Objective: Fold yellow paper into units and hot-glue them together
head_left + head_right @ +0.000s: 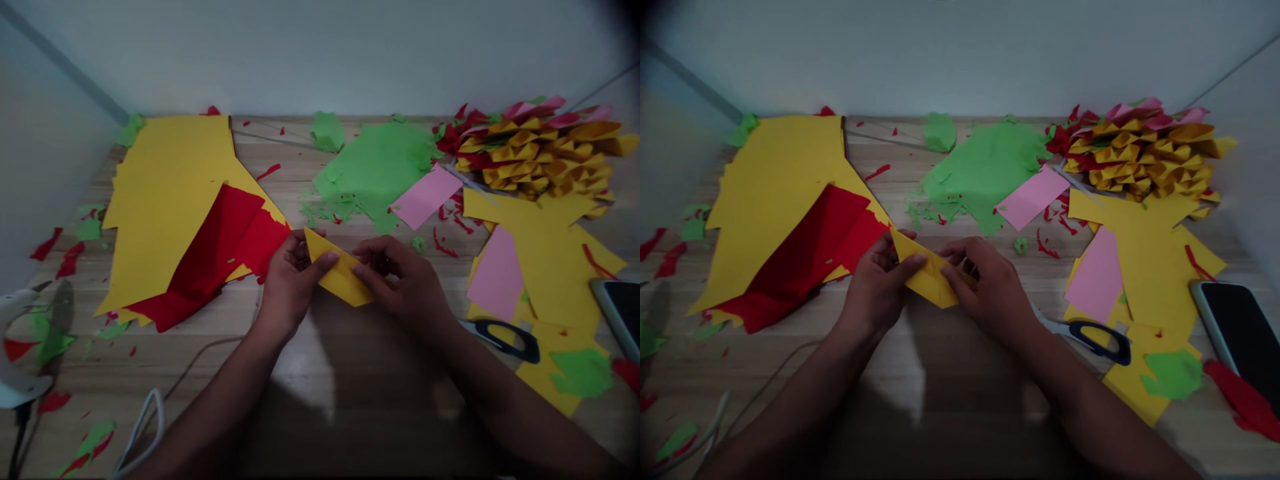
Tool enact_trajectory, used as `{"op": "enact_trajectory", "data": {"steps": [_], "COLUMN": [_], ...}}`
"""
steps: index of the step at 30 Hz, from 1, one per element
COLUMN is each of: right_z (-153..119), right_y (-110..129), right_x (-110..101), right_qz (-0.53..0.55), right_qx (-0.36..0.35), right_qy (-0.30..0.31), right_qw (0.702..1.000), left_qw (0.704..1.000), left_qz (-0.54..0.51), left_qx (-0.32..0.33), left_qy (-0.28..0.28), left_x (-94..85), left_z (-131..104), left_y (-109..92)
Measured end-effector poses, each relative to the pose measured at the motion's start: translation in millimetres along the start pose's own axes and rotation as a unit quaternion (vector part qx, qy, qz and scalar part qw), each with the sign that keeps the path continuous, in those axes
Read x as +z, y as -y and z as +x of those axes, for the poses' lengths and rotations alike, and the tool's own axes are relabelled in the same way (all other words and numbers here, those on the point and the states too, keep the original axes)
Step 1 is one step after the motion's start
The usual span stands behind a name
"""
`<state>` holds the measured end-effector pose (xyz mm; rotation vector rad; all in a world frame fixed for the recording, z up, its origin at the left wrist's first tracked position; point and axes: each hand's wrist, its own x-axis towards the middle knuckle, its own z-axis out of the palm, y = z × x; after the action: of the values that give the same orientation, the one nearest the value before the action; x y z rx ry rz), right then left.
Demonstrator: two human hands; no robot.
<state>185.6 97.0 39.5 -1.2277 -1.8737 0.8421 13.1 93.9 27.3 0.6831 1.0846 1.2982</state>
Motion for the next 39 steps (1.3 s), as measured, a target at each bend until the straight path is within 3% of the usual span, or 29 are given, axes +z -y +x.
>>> {"op": "enact_trajectory", "data": {"steps": [3,7,11,14,18,21,29,35,39], "right_z": [0,0,1,2,3,3,2,2,3], "right_y": [-1,2,11,13,4,-3,-1,0,2], "right_x": [1,-4,-20,-27,-18,-11,-17,-14,-11], "right_qz": [0.000,0.071,0.107,0.103,0.088,0.076,0.012,-0.028,0.000], "right_qx": [-0.004,0.048,-0.014,-0.052,-0.137,-0.193,-0.207,-0.187,-0.153], "right_qy": [0.017,0.051,0.152,0.227,0.217,0.189,0.212,0.252,0.235], "right_qw": [1.000,0.995,0.982,0.967,0.962,0.960,0.955,0.949,0.960], "left_qw": [0.999,0.998,0.995,0.997,0.999,0.999,0.999,0.995,0.993], "left_qz": [-0.027,-0.057,-0.082,-0.065,-0.009,0.011,0.013,0.065,0.093], "left_qx": [0.004,0.002,0.017,-0.010,-0.029,-0.018,-0.033,-0.035,-0.023], "left_qy": [-0.022,-0.035,-0.053,-0.028,0.025,0.032,0.014,0.065,0.074], "left_x": [2.0,3.8,1.9,1.3,3.5,5.4,4.6,0.1,1.0], "left_z": [-1,-1,0,-1,-4,-6,-5,-3,-5], "left_y": [-2,-3,-4,-4,-5,-6,-5,-4,-6]}}
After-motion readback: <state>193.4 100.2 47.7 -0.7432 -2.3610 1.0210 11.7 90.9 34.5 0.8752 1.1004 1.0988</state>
